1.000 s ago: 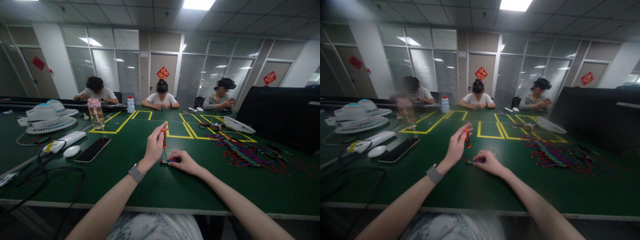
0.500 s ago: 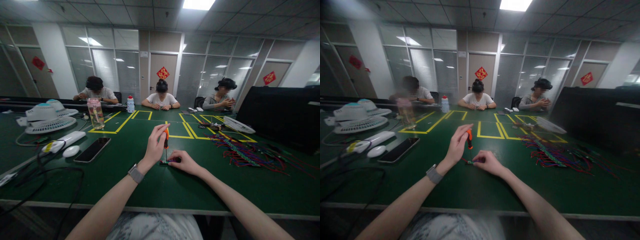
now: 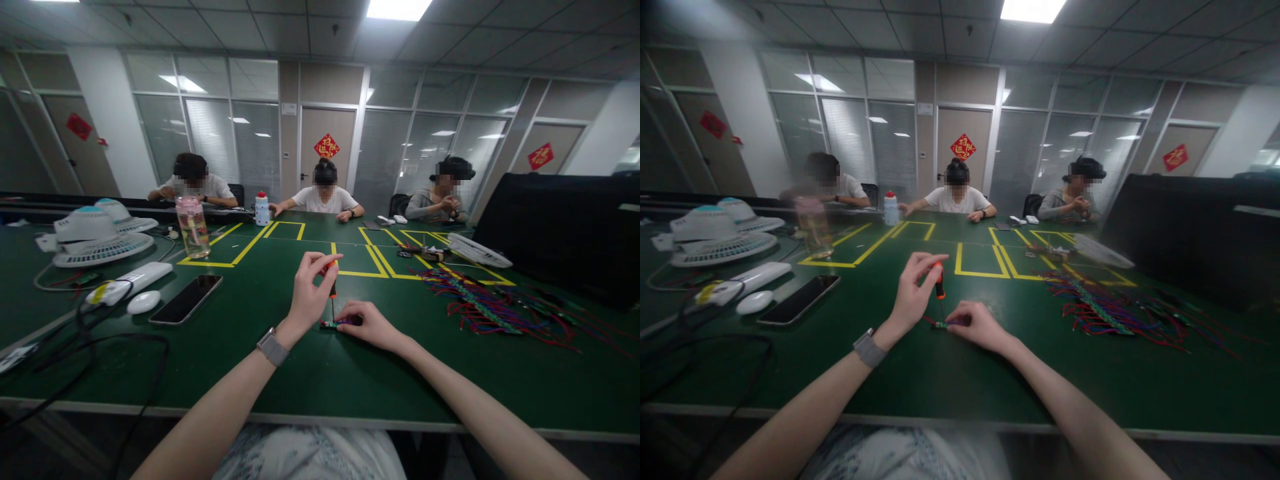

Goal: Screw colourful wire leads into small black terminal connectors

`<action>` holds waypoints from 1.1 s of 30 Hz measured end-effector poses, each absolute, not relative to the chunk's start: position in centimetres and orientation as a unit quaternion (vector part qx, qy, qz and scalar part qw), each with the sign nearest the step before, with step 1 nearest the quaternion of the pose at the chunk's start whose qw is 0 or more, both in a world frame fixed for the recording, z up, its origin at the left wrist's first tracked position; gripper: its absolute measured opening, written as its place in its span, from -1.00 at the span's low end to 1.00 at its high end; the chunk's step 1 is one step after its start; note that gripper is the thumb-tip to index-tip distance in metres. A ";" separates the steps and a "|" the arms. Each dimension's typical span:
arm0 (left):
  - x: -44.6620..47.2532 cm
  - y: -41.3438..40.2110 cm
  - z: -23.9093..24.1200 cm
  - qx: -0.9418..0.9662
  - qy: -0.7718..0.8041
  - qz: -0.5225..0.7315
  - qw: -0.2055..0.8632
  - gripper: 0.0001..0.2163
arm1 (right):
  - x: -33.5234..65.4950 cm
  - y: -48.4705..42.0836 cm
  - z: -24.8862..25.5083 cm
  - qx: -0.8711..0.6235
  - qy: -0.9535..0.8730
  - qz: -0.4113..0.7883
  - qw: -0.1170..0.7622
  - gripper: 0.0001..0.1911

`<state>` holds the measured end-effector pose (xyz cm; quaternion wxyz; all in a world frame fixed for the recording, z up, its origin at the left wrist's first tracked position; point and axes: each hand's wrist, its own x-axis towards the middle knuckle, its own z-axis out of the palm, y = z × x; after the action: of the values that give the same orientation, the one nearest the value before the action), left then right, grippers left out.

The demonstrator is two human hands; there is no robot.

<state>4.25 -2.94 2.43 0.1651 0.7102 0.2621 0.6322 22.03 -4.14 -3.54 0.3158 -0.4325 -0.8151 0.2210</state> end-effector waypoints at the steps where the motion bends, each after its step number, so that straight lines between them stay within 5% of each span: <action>1: 4.2 -2.9 2.4 0.712 0.261 0.630 0.167 -0.75 | 22.0 -4.2 -3.5 -0.433 -0.815 0.220 0.315 -0.85; 10: 4.7 -2.1 1.6 0.686 0.233 0.628 0.285 -0.68 | 22.0 -4.3 -3.3 -0.434 -0.817 0.222 0.308 -0.84; 19: 4.4 -2.7 2.3 0.701 0.271 0.640 0.160 -0.81 | 22.1 -4.2 -3.4 -0.429 -0.822 0.213 0.308 -0.85; 33: 4.6 -2.5 1.9 0.687 0.245 0.643 0.235 -0.75 | 22.0 -4.2 -3.3 -0.430 -0.819 0.219 0.309 -0.85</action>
<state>4.59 -2.53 1.87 0.2346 0.6867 0.2455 0.6428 22.04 -4.25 -3.34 0.3093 -0.4299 -0.8193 0.2195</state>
